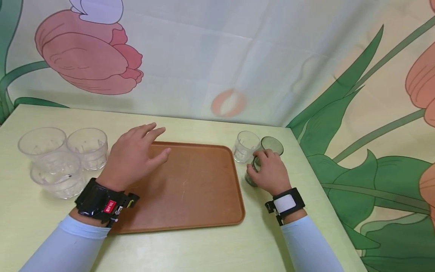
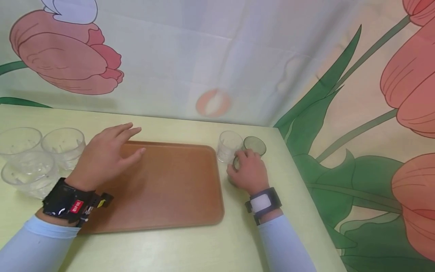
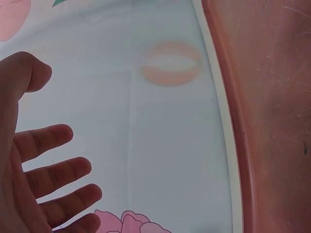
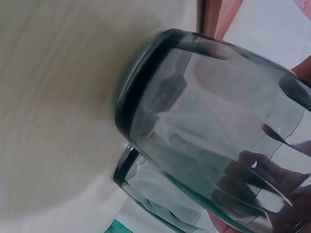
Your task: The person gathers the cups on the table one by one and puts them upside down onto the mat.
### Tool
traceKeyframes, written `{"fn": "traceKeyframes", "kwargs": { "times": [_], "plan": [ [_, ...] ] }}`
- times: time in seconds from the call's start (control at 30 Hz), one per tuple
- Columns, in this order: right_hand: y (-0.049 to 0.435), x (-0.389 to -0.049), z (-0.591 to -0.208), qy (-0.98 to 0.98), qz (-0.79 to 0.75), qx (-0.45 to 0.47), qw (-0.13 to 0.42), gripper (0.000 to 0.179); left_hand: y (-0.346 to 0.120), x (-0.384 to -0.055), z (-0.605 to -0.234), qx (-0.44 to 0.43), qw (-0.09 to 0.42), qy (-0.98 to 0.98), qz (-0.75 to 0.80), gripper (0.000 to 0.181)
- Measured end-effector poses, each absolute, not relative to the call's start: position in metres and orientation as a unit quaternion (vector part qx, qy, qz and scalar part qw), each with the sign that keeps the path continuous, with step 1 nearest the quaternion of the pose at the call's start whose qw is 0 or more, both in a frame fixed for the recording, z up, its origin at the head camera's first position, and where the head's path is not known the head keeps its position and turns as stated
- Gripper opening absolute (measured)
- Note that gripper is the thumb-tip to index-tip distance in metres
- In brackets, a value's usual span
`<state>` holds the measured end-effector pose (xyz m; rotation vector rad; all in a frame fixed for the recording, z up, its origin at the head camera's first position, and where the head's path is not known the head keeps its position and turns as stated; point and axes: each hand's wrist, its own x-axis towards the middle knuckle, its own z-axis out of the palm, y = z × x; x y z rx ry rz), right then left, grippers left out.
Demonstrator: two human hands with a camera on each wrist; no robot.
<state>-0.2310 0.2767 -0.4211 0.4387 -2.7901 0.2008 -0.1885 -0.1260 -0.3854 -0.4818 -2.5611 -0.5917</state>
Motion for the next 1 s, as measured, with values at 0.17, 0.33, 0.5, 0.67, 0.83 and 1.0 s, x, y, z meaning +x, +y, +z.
{"fn": "traceKeyframes", "kwargs": {
  "times": [0.17, 0.33, 0.5, 0.67, 0.83, 1.0],
  "plan": [
    [0.277, -0.232, -0.419, -0.974, 0.070, 0.151, 0.157, 0.043, -0.125, -0.187, -0.384, -0.175, 0.224, -0.935, -0.211, 0.060],
    [0.275, -0.231, -0.416, -0.972, 0.077, 0.150, 0.162, 0.043, -0.124, -0.187, -0.385, -0.180, 0.223, -0.935, -0.210, 0.061],
    [0.272, -0.229, -0.410, -0.968, 0.086, 0.156, 0.174, 0.043, -0.123, -0.187, -0.386, -0.182, 0.228, -0.933, -0.212, 0.061],
    [0.268, -0.227, -0.406, -0.966, 0.091, 0.162, 0.181, 0.042, -0.121, -0.186, -0.386, -0.184, 0.230, -0.930, -0.218, 0.060],
    [0.266, -0.227, -0.404, -0.963, 0.096, 0.167, 0.189, 0.041, -0.119, -0.186, -0.386, -0.185, 0.230, -0.931, -0.214, 0.060],
    [0.265, -0.228, -0.404, -0.957, 0.102, 0.178, 0.206, 0.040, -0.118, -0.185, -0.387, -0.185, 0.233, -0.931, -0.211, 0.060]
  ]
}}
